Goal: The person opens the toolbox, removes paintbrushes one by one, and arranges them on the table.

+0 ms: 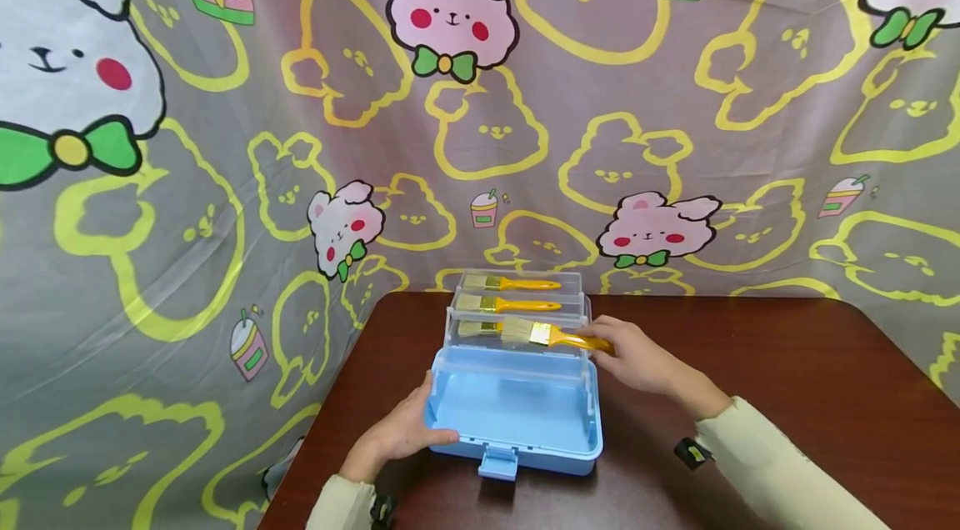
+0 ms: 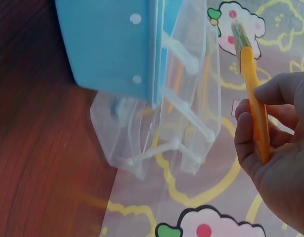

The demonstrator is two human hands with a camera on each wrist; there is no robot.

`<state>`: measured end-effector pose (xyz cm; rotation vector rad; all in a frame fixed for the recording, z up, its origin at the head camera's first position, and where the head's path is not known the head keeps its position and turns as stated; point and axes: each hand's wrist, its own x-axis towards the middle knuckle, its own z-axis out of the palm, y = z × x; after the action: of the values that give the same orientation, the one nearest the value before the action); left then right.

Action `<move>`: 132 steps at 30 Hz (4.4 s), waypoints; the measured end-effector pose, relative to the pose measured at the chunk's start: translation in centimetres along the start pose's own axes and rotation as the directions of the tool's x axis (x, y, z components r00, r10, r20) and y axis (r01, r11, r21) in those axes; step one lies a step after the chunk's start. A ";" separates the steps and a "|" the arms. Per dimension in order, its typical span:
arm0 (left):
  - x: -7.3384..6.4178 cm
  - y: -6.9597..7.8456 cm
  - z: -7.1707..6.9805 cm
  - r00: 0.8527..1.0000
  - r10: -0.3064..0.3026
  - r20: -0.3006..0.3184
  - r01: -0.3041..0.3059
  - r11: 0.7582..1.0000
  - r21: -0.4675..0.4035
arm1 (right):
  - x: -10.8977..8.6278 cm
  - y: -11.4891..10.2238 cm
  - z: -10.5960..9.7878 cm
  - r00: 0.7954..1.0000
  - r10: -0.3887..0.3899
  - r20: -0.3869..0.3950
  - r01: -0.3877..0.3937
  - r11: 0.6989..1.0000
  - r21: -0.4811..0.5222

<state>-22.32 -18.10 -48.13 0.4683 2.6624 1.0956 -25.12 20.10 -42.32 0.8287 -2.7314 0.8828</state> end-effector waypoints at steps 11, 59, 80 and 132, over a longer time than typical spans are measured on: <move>-0.2 0.0 0.2 1.000 -0.027 -0.005 0.027 1.000 0.006 | -1.4 1.6 -1.7 0.996 0.004 -0.090 -0.006 1.000 -0.016; -0.1 -0.4 0.0 1.000 0.001 0.014 0.000 0.999 -0.035 | -8.3 12.6 -3.1 0.965 0.228 -0.128 -0.245 0.961 -0.131; -0.1 -0.2 -0.1 1.000 0.008 0.018 -0.007 0.999 -0.033 | -9.0 15.1 -1.9 0.962 0.253 -0.104 -0.268 0.946 -0.181; -0.1 -0.2 0.0 1.000 -0.014 0.007 0.014 1.000 -0.014 | -8.4 11.8 1.1 0.968 0.237 0.079 -0.218 0.957 -0.194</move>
<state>-22.25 -18.22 -48.27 0.4496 2.6459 1.1061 -24.59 31.32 -51.59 0.5463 -2.9861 0.6258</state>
